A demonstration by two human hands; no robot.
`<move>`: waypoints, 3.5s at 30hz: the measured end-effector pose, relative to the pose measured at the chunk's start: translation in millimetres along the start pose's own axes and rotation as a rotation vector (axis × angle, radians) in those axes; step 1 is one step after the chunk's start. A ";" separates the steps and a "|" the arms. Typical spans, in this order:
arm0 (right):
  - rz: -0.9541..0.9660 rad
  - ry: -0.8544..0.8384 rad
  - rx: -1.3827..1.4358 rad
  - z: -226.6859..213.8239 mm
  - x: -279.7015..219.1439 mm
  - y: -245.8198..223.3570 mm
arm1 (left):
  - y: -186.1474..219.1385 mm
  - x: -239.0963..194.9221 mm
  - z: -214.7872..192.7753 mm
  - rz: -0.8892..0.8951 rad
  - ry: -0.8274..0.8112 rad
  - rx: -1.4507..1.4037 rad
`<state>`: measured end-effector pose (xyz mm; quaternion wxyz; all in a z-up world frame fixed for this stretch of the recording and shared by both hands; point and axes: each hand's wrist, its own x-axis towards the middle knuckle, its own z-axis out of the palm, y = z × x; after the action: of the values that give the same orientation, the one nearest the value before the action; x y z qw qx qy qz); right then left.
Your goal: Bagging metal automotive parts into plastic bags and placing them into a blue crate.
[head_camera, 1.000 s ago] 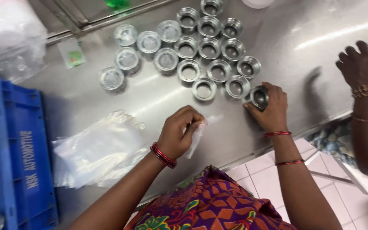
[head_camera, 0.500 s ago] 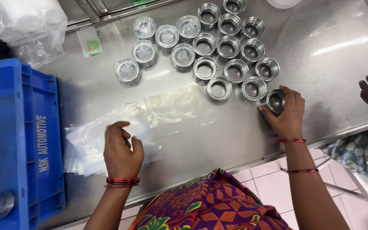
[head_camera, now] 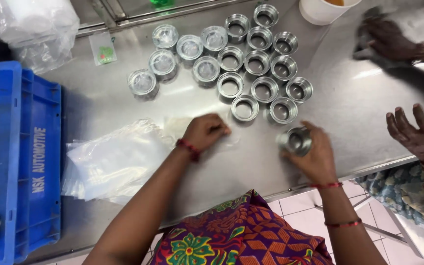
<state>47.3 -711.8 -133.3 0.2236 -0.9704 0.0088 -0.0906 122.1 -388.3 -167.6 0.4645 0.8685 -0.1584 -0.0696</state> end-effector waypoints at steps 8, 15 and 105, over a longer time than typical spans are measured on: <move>0.345 -0.752 1.035 18.2 23.4 -55.6 | -5.9 -36.6 -2.0 -0.113 -0.122 -0.633; 0.359 -0.782 0.750 49.4 42.7 -38.0 | 33.5 -26.2 -30.3 0.216 -0.005 -0.549; -0.101 -0.236 0.286 100.5 -3.3 -178.5 | 2.0 -90.5 -72.1 -0.164 0.122 0.199</move>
<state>57.9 -507.5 -144.9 0.3541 -0.9318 -0.0791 0.0126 56.0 -302.0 -128.0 0.3776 0.9229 -0.0646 -0.0385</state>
